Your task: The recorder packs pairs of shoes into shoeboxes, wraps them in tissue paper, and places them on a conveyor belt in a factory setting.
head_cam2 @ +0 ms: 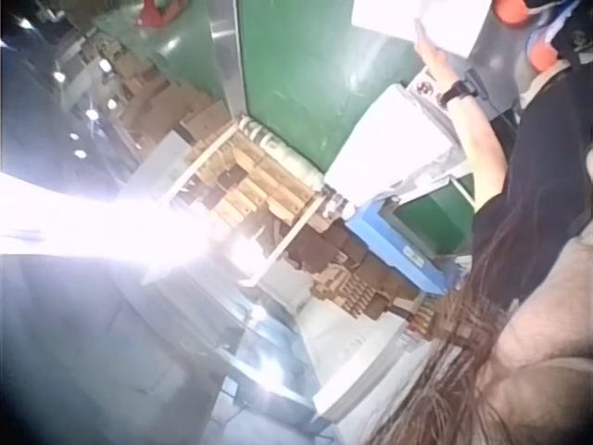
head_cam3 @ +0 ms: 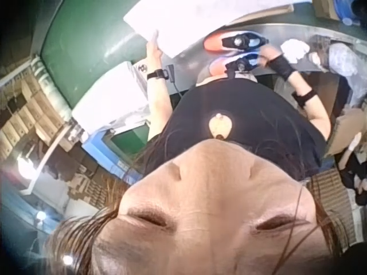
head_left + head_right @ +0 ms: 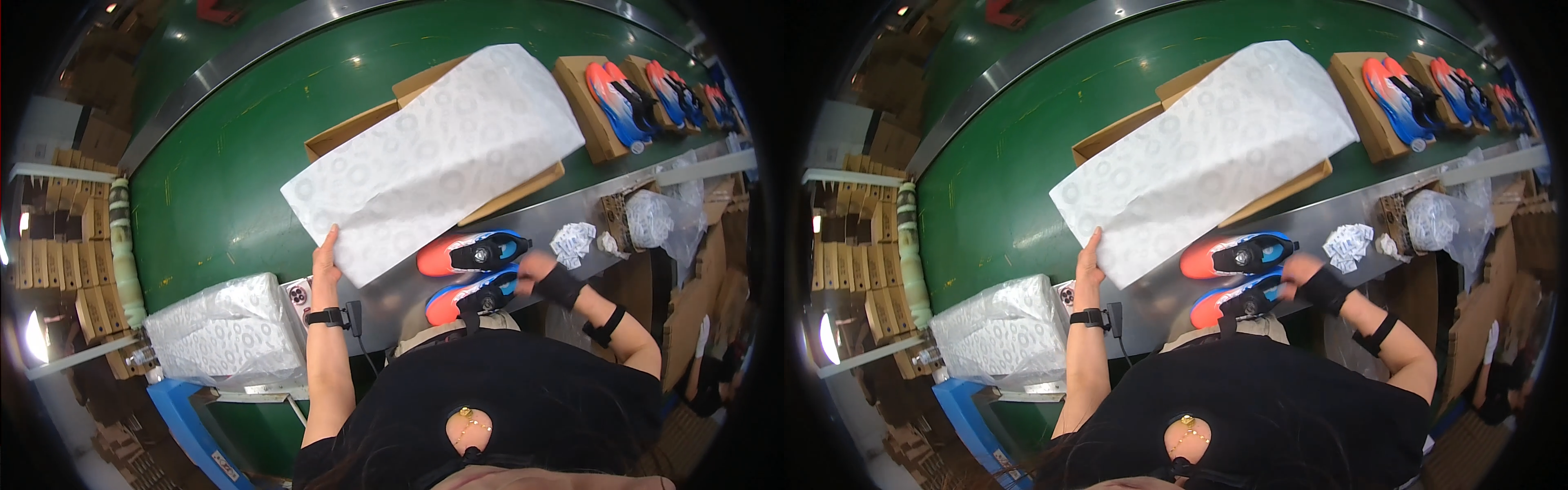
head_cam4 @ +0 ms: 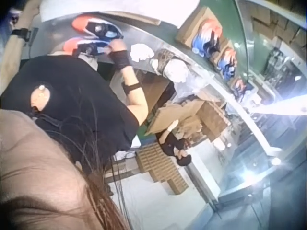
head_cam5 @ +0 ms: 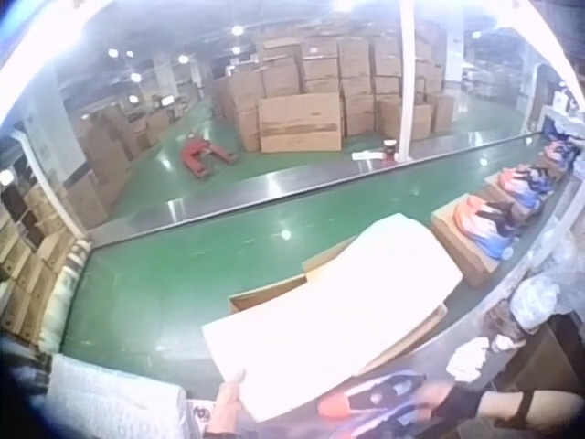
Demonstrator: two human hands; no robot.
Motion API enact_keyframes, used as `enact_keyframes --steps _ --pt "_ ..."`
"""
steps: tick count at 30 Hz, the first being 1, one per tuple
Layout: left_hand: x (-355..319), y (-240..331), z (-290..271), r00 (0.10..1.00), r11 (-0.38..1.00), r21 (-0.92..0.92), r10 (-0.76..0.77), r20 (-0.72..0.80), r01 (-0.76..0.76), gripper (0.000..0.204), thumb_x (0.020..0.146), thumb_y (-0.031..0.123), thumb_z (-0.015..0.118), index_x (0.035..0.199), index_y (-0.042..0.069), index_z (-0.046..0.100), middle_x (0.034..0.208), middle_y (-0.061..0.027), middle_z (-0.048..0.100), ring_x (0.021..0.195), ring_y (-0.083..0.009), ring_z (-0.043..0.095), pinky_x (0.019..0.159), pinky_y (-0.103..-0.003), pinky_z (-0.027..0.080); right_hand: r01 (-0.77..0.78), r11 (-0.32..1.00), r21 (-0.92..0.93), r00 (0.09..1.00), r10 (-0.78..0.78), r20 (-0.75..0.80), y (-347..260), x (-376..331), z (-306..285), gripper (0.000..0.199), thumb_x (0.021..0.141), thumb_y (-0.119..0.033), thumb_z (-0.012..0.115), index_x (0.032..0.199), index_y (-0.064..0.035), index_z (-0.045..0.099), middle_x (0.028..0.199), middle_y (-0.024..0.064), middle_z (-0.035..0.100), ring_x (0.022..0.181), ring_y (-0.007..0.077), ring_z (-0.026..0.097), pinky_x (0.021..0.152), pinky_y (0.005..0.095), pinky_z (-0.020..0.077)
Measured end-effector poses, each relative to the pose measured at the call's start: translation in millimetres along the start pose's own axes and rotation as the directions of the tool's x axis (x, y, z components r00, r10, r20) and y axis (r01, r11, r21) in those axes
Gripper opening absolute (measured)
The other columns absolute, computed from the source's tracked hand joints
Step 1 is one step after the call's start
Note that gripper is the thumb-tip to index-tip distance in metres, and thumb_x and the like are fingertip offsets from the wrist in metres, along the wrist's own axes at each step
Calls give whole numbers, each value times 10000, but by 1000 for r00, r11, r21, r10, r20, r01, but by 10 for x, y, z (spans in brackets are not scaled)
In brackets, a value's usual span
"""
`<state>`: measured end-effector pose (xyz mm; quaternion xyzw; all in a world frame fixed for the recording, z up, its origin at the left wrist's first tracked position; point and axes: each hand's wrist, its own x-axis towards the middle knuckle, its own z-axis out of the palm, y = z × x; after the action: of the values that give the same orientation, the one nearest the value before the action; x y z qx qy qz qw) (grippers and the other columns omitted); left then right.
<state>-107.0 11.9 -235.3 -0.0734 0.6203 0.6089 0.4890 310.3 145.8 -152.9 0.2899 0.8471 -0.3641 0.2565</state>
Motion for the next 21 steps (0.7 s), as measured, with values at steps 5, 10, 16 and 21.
enact_keyframes --steps 5,10,16,21 --pt "-40 -209 482 982 998 -54 52 181 -43 495 761 208 659 1112 -68 448 1055 -152 544 923 -234 557 797 -357 461 172 854 -492 840 -388 -379 -232 -220 770 138 689 -276 563 747 -199 662 990 112 535 1016 260 474 806 677 250" --pt "182 -144 183 978 980 -60 192 83 -188 472 776 216 641 1103 -68 454 1053 -142 546 913 -237 559 788 -354 459 323 826 -463 790 -504 -348 -544 84 252 41 635 -226 607 633 -267 615 712 -62 534 810 130 483 736 646 311" --pt "178 232 -423 971 966 151 224 -90 -209 425 761 195 643 1050 -78 492 977 -151 578 832 -225 586 730 -334 475 471 589 656 878 -243 -413 -938 440 -960 143 736 -179 597 817 -63 614 736 24 595 761 105 550 719 281 446" --pt "-78 670 -229 961 951 144 274 29 -275 365 758 146 618 1025 -79 513 944 -143 593 797 -212 593 717 -312 475 357 757 547 713 157 -683 -810 1858 -890 96 732 -89 548 801 -81 614 746 106 588 738 208 566 686 308 441"
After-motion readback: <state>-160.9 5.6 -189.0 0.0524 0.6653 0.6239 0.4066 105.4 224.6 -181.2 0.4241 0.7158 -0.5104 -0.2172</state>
